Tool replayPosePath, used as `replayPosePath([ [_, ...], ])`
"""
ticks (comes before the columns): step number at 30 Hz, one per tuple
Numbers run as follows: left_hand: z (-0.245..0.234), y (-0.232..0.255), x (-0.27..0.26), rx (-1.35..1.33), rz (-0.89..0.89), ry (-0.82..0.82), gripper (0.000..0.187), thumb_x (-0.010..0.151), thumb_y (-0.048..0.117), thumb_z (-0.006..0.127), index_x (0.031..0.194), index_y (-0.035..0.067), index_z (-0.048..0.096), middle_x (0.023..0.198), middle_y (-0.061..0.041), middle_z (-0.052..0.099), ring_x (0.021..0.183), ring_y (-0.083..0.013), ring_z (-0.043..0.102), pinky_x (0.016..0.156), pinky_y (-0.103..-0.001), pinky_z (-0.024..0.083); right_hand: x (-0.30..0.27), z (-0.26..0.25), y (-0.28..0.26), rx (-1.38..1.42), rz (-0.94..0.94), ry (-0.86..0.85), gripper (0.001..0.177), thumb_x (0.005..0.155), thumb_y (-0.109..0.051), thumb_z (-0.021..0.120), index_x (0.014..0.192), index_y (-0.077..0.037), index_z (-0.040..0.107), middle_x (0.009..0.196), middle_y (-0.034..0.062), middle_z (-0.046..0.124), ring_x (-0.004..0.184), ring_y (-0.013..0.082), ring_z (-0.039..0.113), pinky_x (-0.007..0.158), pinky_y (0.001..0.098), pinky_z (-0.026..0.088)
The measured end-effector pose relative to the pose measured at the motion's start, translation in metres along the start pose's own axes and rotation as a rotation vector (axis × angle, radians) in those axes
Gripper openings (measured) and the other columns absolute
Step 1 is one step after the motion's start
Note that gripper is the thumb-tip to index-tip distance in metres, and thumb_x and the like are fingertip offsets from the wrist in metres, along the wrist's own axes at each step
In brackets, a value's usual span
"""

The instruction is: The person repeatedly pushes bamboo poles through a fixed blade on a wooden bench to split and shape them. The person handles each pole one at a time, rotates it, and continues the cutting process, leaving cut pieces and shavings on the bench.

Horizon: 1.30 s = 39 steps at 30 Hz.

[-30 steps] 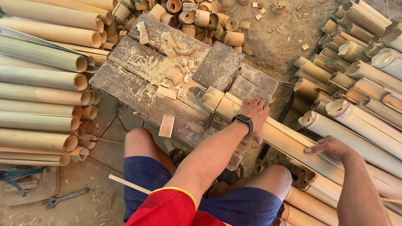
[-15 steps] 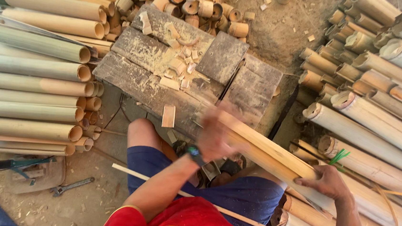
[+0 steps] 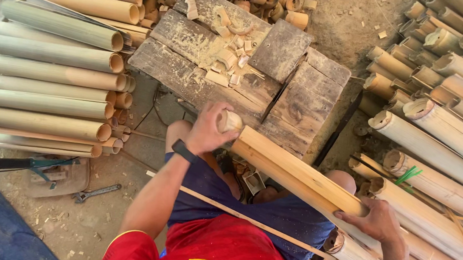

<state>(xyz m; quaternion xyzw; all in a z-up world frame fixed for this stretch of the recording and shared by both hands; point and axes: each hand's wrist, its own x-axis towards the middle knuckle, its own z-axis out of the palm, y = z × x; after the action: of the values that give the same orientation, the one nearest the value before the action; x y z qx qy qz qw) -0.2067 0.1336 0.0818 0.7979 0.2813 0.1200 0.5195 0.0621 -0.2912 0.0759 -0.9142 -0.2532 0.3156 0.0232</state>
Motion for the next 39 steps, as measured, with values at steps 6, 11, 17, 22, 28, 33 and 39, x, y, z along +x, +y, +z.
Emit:
replayPosePath([
  [6, -0.029, 0.023, 0.0, 0.681, 0.288, -0.076, 0.061, 0.069, 0.021, 0.088, 0.122, 0.013, 0.06, 0.117, -0.015, 0.053, 0.112, -0.035, 0.054, 0.095, -0.052, 0.049, 0.0, 0.004, -0.024, 0.07, -0.071, -0.015, 0.068, 0.055, -0.062, 0.09, 0.09, -0.004, 0.084, 0.067, 0.0167, 0.077, 0.064, 0.0284, 0.075, 0.069, 0.042, 0.058],
  [11, -0.083, 0.045, 0.066, 0.681, 0.388, 0.688, 0.08, 0.085, 0.03, 0.082, 0.15, 0.01, 0.041, 0.144, -0.021, 0.044, 0.133, -0.0353, 0.045, 0.114, -0.052, 0.041, -0.004, 0.016, -0.023, 0.166, -0.017, 0.004, 0.067, 0.055, -0.057, 0.088, 0.09, -0.001, 0.083, 0.07, 0.0161, 0.077, 0.064, 0.0264, 0.079, 0.069, 0.0402, 0.06],
  [17, 0.039, 0.053, 0.008, -0.217, 0.137, 0.628, 0.119, 0.08, 0.06, 0.082, 0.158, -0.003, 0.017, 0.155, -0.029, 0.032, 0.149, -0.0397, 0.036, 0.127, -0.054, 0.032, -0.016, -0.002, -0.071, 0.394, -0.015, 0.106, 0.063, 0.059, -0.051, 0.088, 0.095, 0.001, 0.081, 0.071, 0.0156, 0.08, 0.063, 0.0245, 0.077, 0.067, 0.0393, 0.06],
  [22, 0.148, 0.058, -0.056, -0.948, -0.133, 0.156, 0.091, 0.074, 0.034, 0.088, 0.145, 0.001, 0.042, 0.127, -0.013, 0.062, 0.115, -0.0247, 0.06, 0.099, -0.039, 0.053, -0.017, -0.004, -0.154, 0.33, -0.112, 0.101, 0.067, 0.069, -0.051, 0.083, 0.112, 0.0, 0.073, 0.087, 0.0183, 0.078, 0.077, 0.0294, 0.076, 0.074, 0.0406, 0.059],
  [28, 0.112, 0.005, -0.054, -1.482, -0.264, 0.202, 0.046, 0.08, 0.009, 0.084, 0.12, -0.001, 0.064, 0.106, -0.008, 0.073, 0.094, -0.0211, 0.071, 0.084, -0.037, 0.059, 0.003, 0.022, -0.23, 0.244, -0.603, 0.009, 0.076, 0.088, -0.05, 0.067, 0.135, 0.004, 0.042, 0.126, 0.0319, 0.057, 0.117, 0.0418, 0.059, 0.096, 0.046, 0.046],
  [33, 0.065, -0.04, -0.064, -1.48, -0.291, 0.376, 0.046, 0.079, 0.007, 0.083, 0.12, 0.0, 0.063, 0.104, -0.009, 0.071, 0.093, -0.0227, 0.071, 0.084, -0.039, 0.061, 0.028, 0.055, -0.269, 0.449, -0.456, -0.056, 0.047, 0.105, -0.046, 0.047, 0.113, 0.001, 0.05, 0.107, 0.0283, 0.058, 0.102, 0.0373, 0.058, 0.094, 0.0456, 0.044],
  [39, -0.032, -0.126, -0.059, -1.123, -0.288, 0.676, 0.044, 0.08, 0.012, 0.082, 0.118, -0.001, 0.064, 0.107, -0.01, 0.073, 0.093, -0.0219, 0.071, 0.083, -0.038, 0.061, 0.037, 0.052, -0.248, 0.456, -0.482, 0.062, 0.045, 0.099, -0.041, 0.056, 0.085, 0.001, 0.049, 0.074, 0.0161, 0.048, 0.073, 0.0264, 0.047, 0.068, 0.0416, 0.042],
])
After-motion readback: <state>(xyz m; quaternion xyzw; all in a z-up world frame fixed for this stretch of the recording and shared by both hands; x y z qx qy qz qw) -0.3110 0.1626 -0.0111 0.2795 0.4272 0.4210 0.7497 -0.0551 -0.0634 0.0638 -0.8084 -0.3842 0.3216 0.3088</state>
